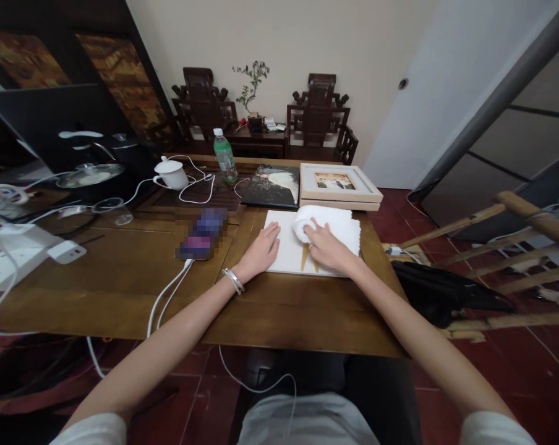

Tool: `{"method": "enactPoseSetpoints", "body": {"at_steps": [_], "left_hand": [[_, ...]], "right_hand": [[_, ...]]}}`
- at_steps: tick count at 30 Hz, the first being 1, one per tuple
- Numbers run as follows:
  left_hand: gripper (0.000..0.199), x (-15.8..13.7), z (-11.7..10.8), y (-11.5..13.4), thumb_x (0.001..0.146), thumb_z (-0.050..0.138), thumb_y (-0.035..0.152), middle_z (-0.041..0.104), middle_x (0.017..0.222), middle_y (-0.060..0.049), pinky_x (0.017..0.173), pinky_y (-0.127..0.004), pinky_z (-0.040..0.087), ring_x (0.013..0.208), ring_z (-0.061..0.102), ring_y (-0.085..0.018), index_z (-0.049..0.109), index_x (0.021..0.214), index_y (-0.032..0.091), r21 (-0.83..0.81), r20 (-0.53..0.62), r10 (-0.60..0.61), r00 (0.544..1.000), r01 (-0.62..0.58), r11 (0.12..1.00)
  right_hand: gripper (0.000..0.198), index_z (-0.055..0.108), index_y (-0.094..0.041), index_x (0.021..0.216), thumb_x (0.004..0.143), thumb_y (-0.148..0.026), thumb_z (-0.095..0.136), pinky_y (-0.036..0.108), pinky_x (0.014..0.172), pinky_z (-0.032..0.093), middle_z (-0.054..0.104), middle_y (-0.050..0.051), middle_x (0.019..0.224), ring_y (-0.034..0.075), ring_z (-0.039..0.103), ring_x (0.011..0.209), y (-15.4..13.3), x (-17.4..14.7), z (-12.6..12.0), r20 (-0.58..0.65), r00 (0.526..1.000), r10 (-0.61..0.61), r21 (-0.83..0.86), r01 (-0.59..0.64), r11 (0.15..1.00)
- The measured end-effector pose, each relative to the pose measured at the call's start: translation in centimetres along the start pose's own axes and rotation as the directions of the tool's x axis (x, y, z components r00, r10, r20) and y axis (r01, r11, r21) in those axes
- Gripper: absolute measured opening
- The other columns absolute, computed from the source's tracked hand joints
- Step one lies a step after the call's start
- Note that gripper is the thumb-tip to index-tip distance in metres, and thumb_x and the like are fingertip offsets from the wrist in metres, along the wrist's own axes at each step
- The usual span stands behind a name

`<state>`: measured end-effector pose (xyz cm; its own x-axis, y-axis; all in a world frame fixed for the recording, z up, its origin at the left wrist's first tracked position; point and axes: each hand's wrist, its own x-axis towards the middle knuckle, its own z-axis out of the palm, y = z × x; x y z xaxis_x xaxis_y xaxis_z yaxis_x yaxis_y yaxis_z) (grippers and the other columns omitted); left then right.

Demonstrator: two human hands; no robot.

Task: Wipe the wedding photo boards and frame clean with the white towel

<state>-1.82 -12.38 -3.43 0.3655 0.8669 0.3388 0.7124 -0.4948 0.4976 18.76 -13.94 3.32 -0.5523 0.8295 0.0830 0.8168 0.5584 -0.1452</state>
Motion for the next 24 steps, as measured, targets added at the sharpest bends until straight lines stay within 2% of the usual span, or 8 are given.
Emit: {"method": "enactPoseSetpoints", "body": {"at_steps": [2,4,9,13,17,21,24], "left_hand": [[0.045,0.0,0.0,0.0,0.093,0.033,0.024,0.042,0.144,-0.019,0.115,-0.044,0.024,0.139,0.031,-0.025,0.047,0.131,0.005,0.001,0.001,0.004,1.000,-0.004,1.000],[0.045,0.0,0.0,0.0,0.093,0.032,0.024,0.042,0.145,-0.018,0.115,-0.046,0.025,0.139,0.032,-0.025,0.047,0.132,0.006,0.005,0.001,0.005,1.000,-0.005,1.000],[0.045,0.1,0.1,-0.1,0.093,0.031,0.024,0.043,0.144,-0.017,0.115,-0.046,0.025,0.139,0.032,-0.025,0.046,0.132,0.007,0.018,0.002,0.003,1.000,-0.003,1.000],[0.045,0.1,0.1,-0.1,0.093,0.032,0.024,0.042,0.145,-0.017,0.115,-0.047,0.025,0.139,0.031,-0.025,0.047,0.132,0.008,0.005,0.001,0.000,1.000,0.000,1.000],[0.045,0.1,0.0,0.0,0.093,0.032,0.023,0.042,0.145,-0.017,0.115,-0.047,0.025,0.139,0.031,-0.025,0.046,0.132,0.008,0.004,0.002,0.002,1.000,-0.002,1.000],[0.046,0.1,0.0,-0.1,0.093,0.031,0.023,0.041,0.145,-0.019,0.115,-0.047,0.025,0.139,0.032,-0.025,0.046,0.132,0.005,0.006,0.005,0.003,1.000,-0.003,1.000],[0.045,0.0,0.0,-0.2,0.093,0.031,0.024,0.042,0.145,-0.018,0.114,-0.049,0.025,0.139,0.032,-0.026,0.046,0.133,0.008,-0.014,0.000,0.009,1.000,-0.009,1.000]], "right_hand": [[0.048,0.048,-0.006,0.118,0.072,0.002,0.035,0.062,0.101,0.028,0.046,0.027,0.134,0.038,0.025,0.137,-1.4,-0.6,0.4,0.051,0.993,-0.107,-0.054,0.110,0.992],[0.051,0.050,-0.006,0.120,0.072,0.003,0.036,0.066,0.102,0.025,0.039,0.026,0.142,0.039,0.018,0.139,-2.7,-1.9,0.6,0.091,0.984,-0.154,-0.081,0.162,0.983],[0.047,0.056,-0.008,0.118,0.075,0.001,0.039,0.068,0.105,0.020,0.035,0.023,0.147,0.041,0.014,0.140,-5.6,-5.7,0.5,0.123,0.971,-0.204,-0.109,0.218,0.970],[0.043,0.058,-0.011,0.117,0.077,-0.004,0.043,0.068,0.104,0.023,0.034,0.022,0.147,0.043,0.015,0.139,-6.7,-7.0,0.3,0.163,0.961,-0.224,-0.090,0.240,0.967],[0.047,0.056,-0.011,0.119,0.076,-0.001,0.040,0.066,0.104,0.026,0.038,0.021,0.145,0.039,0.020,0.139,-5.8,-5.6,0.2,0.142,0.965,-0.222,-0.095,0.237,0.967],[0.050,0.053,-0.009,0.122,0.075,0.000,0.037,0.064,0.103,0.028,0.040,0.023,0.142,0.038,0.024,0.138,-3.5,-2.4,0.1,0.126,0.975,-0.184,-0.087,0.196,0.977],[0.049,0.052,-0.006,0.123,0.076,-0.001,0.038,0.061,0.104,0.028,0.045,0.025,0.138,0.036,0.026,0.138,-1.7,0.2,0.0,0.083,0.982,-0.169,-0.099,0.177,0.979]]}}
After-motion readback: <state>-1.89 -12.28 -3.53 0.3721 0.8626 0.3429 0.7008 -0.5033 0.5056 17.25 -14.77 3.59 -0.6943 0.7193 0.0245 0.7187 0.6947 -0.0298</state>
